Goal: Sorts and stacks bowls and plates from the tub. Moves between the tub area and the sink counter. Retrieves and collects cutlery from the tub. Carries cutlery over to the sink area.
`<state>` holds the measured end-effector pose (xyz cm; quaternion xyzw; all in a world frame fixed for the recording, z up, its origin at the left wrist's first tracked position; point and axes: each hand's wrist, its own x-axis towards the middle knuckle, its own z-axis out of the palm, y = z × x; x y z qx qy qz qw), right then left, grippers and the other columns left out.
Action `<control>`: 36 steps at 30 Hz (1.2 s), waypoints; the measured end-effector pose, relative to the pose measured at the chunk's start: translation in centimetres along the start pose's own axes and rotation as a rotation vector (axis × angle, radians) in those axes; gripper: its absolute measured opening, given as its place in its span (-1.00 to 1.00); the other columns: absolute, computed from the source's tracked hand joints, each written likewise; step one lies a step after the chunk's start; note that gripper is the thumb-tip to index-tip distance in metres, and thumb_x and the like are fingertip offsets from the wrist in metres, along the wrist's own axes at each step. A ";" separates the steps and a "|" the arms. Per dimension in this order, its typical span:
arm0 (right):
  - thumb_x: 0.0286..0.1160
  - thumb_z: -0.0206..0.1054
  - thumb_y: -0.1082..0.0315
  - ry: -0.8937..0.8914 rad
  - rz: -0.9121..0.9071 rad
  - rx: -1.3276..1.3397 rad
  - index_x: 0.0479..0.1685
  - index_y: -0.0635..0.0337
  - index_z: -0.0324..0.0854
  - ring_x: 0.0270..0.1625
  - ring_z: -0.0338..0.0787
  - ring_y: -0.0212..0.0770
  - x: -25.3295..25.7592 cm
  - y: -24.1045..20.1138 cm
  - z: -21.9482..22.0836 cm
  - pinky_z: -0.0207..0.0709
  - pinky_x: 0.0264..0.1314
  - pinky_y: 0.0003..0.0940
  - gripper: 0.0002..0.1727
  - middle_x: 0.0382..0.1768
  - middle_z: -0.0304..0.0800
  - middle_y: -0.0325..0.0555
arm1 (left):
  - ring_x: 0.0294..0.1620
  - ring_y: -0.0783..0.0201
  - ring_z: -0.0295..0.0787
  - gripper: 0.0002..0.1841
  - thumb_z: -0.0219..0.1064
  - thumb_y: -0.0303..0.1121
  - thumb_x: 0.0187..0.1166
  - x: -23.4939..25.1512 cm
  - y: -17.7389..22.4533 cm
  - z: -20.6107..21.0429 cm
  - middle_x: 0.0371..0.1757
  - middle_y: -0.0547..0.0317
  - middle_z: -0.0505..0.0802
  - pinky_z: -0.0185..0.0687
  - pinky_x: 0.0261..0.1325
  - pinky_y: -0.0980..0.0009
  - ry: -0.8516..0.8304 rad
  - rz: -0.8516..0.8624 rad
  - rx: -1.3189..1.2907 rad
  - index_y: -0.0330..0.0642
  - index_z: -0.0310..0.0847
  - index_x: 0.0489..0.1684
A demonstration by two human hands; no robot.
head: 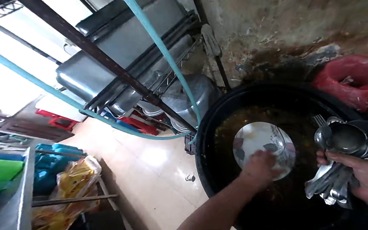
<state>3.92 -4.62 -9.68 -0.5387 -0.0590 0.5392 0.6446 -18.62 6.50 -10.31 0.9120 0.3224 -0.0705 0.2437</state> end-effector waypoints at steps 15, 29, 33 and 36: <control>0.51 0.29 0.61 0.029 0.141 -0.082 -0.04 0.36 0.60 -0.37 0.79 -0.21 -1.0 -1.6 1.7 0.72 -0.27 -0.35 -0.87 -0.32 0.83 0.01 | -0.03 0.22 0.82 -0.78 0.36 -0.40 0.65 1.6 -3.4 -10.6 -0.02 0.05 0.89 0.71 0.14 0.17 0.329 -0.424 -0.762 -0.24 0.79 0.13; 0.48 0.40 0.45 0.060 0.244 -0.375 0.15 0.36 0.58 -0.26 0.77 -0.23 -3.1 -1.3 2.1 0.67 -0.22 -0.24 -0.69 -0.22 0.80 -0.03 | -0.11 0.11 0.83 -0.74 0.29 -0.25 0.73 10.3 20.5 -13.3 -0.09 -0.06 0.86 0.79 -0.03 0.06 0.323 -0.055 -0.787 -0.23 0.77 0.09; 0.89 -0.11 0.33 0.084 0.160 -0.282 0.59 0.48 0.21 0.30 0.67 -0.07 -4.6 -0.2 -0.2 0.60 0.31 -0.10 -0.53 0.38 0.55 0.25 | 0.29 -0.12 0.73 -0.63 0.17 -0.42 0.80 11.4 23.4 -7.3 0.29 -0.36 0.76 0.60 0.39 0.01 0.036 -0.029 -0.927 -0.44 0.55 0.46; 0.73 0.18 0.35 0.229 0.198 -0.343 0.54 0.27 0.35 0.14 0.75 -0.17 -3.4 -0.6 1.7 0.68 0.17 -0.12 -0.55 0.20 0.69 0.01 | 0.63 -0.04 0.49 -0.56 0.14 -0.38 0.83 10.4 20.2 -9.8 0.64 -0.19 0.55 0.42 0.64 0.03 0.108 0.103 -0.796 -0.31 0.42 0.63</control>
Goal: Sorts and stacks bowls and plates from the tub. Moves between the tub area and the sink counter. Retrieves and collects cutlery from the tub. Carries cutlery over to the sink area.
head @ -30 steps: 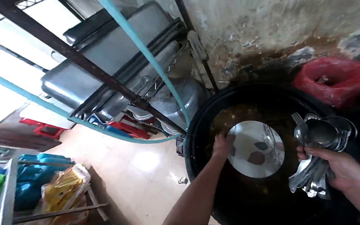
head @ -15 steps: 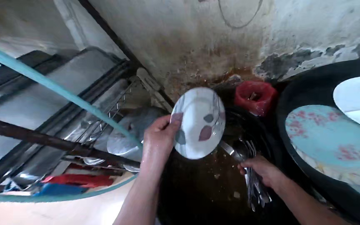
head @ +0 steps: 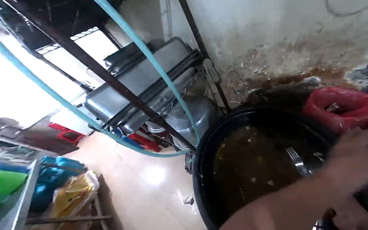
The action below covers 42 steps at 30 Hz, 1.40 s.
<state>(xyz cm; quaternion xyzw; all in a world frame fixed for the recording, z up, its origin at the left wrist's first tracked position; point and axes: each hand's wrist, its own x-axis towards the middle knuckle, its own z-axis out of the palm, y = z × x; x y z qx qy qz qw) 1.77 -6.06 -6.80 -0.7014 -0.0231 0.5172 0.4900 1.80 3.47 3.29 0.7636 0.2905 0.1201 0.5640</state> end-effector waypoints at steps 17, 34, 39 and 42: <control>0.54 0.16 0.60 0.043 -0.361 0.306 0.00 0.37 0.59 -0.34 0.85 -0.27 1.8 0.7 0.3 0.79 -0.16 -0.37 -0.83 -0.32 0.87 -0.10 | 0.88 -0.15 0.03 -0.36 0.07 0.19 0.78 6.5 -24.3 -14.4 0.88 0.16 0.27 -0.21 0.68 -0.57 0.015 -0.478 0.818 0.21 0.29 0.82; 0.48 0.26 0.63 0.111 -0.232 0.357 0.00 0.38 0.59 -0.46 0.80 -0.25 2.9 0.7 1.1 0.76 -0.38 -0.40 -0.83 -0.35 0.84 -0.03 | 0.82 -0.20 0.14 -0.43 0.31 -0.24 0.66 -10.3 -24.4 -11.4 0.82 0.17 0.37 0.22 0.57 -0.49 -0.446 -0.341 0.824 0.15 0.41 0.72; 0.50 0.27 0.63 0.129 -0.193 0.359 0.04 0.41 0.61 -0.43 0.81 -0.21 3.2 0.6 1.1 0.75 -0.38 -0.38 -0.80 -0.29 0.85 0.04 | 0.81 -0.21 0.17 -0.50 0.24 -0.44 0.66 -14.0 -24.2 -10.5 0.85 0.04 0.30 0.31 0.65 -0.31 -0.590 -0.359 0.736 0.02 0.53 0.62; 0.51 0.26 0.62 0.131 -0.209 0.331 0.03 0.40 0.62 -0.44 0.81 -0.21 3.0 0.7 1.1 0.75 -0.39 -0.39 -0.82 -0.31 0.85 0.02 | 0.78 -0.23 0.23 -0.47 0.35 -0.50 0.57 -15.4 -23.5 -10.6 0.84 -0.03 0.30 0.29 0.68 -0.27 -0.711 -0.387 0.698 0.00 0.58 0.58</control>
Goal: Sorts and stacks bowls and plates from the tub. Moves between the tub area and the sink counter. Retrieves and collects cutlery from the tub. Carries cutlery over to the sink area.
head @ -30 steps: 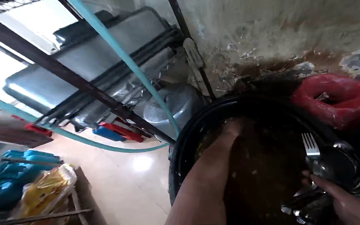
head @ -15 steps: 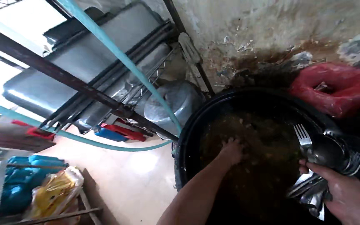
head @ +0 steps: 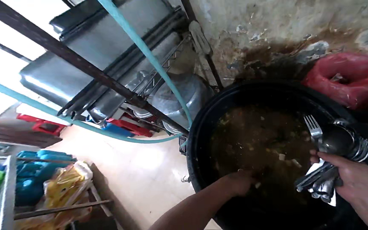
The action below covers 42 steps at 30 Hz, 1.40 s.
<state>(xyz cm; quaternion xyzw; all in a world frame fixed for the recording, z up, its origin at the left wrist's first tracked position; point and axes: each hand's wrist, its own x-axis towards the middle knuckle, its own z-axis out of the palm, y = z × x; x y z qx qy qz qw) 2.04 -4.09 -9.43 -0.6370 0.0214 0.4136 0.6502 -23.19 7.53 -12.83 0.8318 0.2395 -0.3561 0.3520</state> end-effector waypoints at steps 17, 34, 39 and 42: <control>0.53 0.25 0.60 -0.032 0.061 0.056 0.03 0.32 0.63 -0.39 0.83 -0.19 -0.7 -0.7 0.2 0.77 -0.34 -0.32 -0.82 -0.26 0.86 0.02 | 0.34 -0.17 0.74 -0.67 0.18 -0.34 0.76 -2.1 5.5 -9.2 0.36 -0.13 0.76 0.68 0.31 -0.16 0.429 -0.356 0.129 -0.13 0.66 0.40; 0.47 0.19 0.57 -0.290 0.049 0.031 -0.03 0.27 0.64 -0.38 0.83 -0.25 -0.7 -0.1 -1.3 0.79 -0.30 -0.34 -0.80 -0.34 0.82 -0.09 | 0.21 -0.12 0.80 -0.50 0.24 -0.01 0.76 0.8 10.5 -11.6 0.22 -0.20 0.81 0.70 0.25 -0.18 0.472 -0.091 -0.308 -0.25 0.60 0.39; 0.39 0.22 0.57 -0.263 -0.028 0.062 -0.06 0.26 0.62 -0.41 0.80 -0.25 -0.1 0.4 -1.3 0.78 -0.29 -0.36 -0.80 -0.38 0.79 -0.09 | 0.72 -0.37 0.25 -0.27 0.30 0.13 0.66 8.8 10.6 -5.0 0.74 -0.25 0.38 0.26 0.57 -0.44 0.472 -0.308 -0.034 -0.21 0.38 0.67; 0.40 0.24 0.58 -0.233 -0.058 0.056 -0.05 0.28 0.63 -0.40 0.82 -0.24 0.2 0.5 -1.3 0.80 -0.27 -0.33 -0.81 -0.37 0.81 -0.08 | 0.84 -0.40 -0.04 -0.25 0.34 0.16 0.60 11.3 9.7 -3.5 0.87 -0.12 0.19 0.09 0.59 -0.57 0.484 -0.241 -0.006 0.05 0.33 0.76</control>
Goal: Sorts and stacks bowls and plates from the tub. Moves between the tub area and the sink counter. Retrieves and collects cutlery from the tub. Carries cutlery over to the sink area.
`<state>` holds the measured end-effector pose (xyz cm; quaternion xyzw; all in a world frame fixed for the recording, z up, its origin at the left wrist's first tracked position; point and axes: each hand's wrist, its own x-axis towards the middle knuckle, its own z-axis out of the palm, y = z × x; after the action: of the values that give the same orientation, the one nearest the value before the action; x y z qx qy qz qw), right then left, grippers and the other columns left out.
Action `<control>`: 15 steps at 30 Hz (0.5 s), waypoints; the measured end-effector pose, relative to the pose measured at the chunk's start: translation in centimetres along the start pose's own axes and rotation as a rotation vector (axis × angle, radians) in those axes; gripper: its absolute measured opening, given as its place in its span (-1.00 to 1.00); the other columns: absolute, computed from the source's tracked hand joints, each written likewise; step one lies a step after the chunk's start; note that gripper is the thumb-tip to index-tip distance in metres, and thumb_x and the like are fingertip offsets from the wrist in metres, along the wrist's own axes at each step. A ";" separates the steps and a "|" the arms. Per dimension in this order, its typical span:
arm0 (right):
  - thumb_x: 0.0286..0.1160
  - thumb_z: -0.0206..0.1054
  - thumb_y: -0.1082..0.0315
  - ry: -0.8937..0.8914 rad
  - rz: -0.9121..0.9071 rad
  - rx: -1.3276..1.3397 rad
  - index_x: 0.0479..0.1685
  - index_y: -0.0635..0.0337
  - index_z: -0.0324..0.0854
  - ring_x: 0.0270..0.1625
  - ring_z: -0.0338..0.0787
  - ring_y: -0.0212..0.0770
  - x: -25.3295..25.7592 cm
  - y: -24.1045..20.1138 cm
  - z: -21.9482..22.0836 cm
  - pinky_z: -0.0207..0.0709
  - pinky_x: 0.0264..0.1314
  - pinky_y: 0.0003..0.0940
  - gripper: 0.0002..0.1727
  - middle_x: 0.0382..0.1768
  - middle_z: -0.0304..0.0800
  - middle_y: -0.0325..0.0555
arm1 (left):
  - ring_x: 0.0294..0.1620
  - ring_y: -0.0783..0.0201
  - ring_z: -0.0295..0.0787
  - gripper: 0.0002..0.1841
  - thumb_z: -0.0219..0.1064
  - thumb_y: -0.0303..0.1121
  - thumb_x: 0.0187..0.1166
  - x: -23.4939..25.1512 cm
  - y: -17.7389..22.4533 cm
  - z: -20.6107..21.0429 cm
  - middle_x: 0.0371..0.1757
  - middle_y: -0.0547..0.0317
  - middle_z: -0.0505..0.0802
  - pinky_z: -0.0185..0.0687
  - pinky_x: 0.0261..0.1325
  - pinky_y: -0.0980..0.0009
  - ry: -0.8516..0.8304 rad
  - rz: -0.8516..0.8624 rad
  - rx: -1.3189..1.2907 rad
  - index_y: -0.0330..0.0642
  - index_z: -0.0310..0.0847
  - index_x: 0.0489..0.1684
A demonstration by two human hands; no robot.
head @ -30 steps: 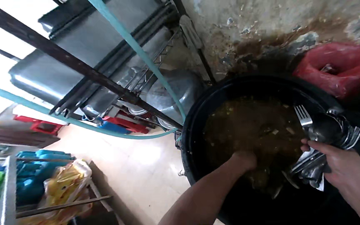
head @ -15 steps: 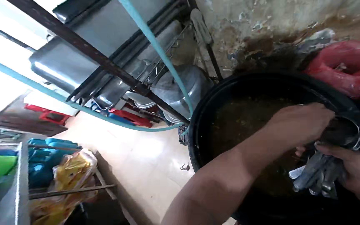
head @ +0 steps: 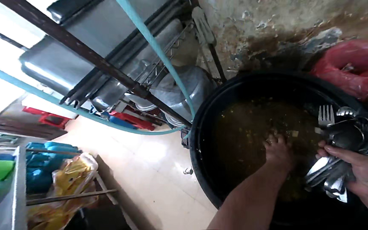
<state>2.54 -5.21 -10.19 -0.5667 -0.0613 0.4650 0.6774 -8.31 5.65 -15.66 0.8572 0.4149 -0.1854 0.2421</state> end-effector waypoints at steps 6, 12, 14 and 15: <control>0.38 0.19 0.60 -0.017 0.007 -0.011 -0.10 0.27 0.63 -0.41 0.81 -0.25 -0.5 -0.3 0.3 0.79 -0.27 -0.36 -0.80 -0.40 0.81 -0.09 | 0.79 -0.22 0.16 -0.55 0.21 -0.30 0.73 -3.1 -2.1 1.0 0.74 0.10 0.47 0.22 0.61 -0.41 -0.155 0.285 0.074 0.13 0.54 0.61; 0.45 0.18 0.58 -0.043 0.035 -0.036 -0.07 0.26 0.63 -0.40 0.79 -0.25 -0.4 -0.7 0.3 0.77 -0.27 -0.36 -0.81 -0.37 0.80 -0.08 | 0.56 -0.26 0.52 -0.66 0.16 -0.31 0.75 -8.1 -4.2 -0.8 0.45 -0.05 0.73 0.44 0.44 -0.40 -0.365 0.335 0.151 0.01 0.68 0.41; 0.50 0.17 0.59 -0.035 0.060 -0.037 -0.08 0.26 0.64 -0.40 0.80 -0.25 -0.6 -0.8 0.4 0.78 -0.27 -0.36 -0.82 -0.35 0.80 -0.08 | 0.42 -0.25 0.66 -0.67 0.20 -0.31 0.73 -8.6 -4.8 -2.4 0.36 -0.11 0.78 0.50 0.36 -0.40 -0.424 0.324 0.154 -0.02 0.69 0.38; 0.48 0.16 0.59 -0.042 0.062 -0.047 -0.09 0.24 0.64 -0.40 0.79 -0.27 -0.6 -0.8 0.5 0.77 -0.26 -0.37 -0.81 -0.38 0.79 -0.10 | 0.41 -0.27 0.67 -0.66 0.23 -0.37 0.71 -8.5 -5.2 -3.4 0.39 -0.17 0.75 0.53 0.35 -0.39 -0.451 0.321 0.122 -0.07 0.66 0.41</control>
<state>2.38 -5.24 -9.08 -0.5742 -0.0689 0.4963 0.6475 -17.06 5.09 -9.78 0.8620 0.1977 -0.3556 0.3025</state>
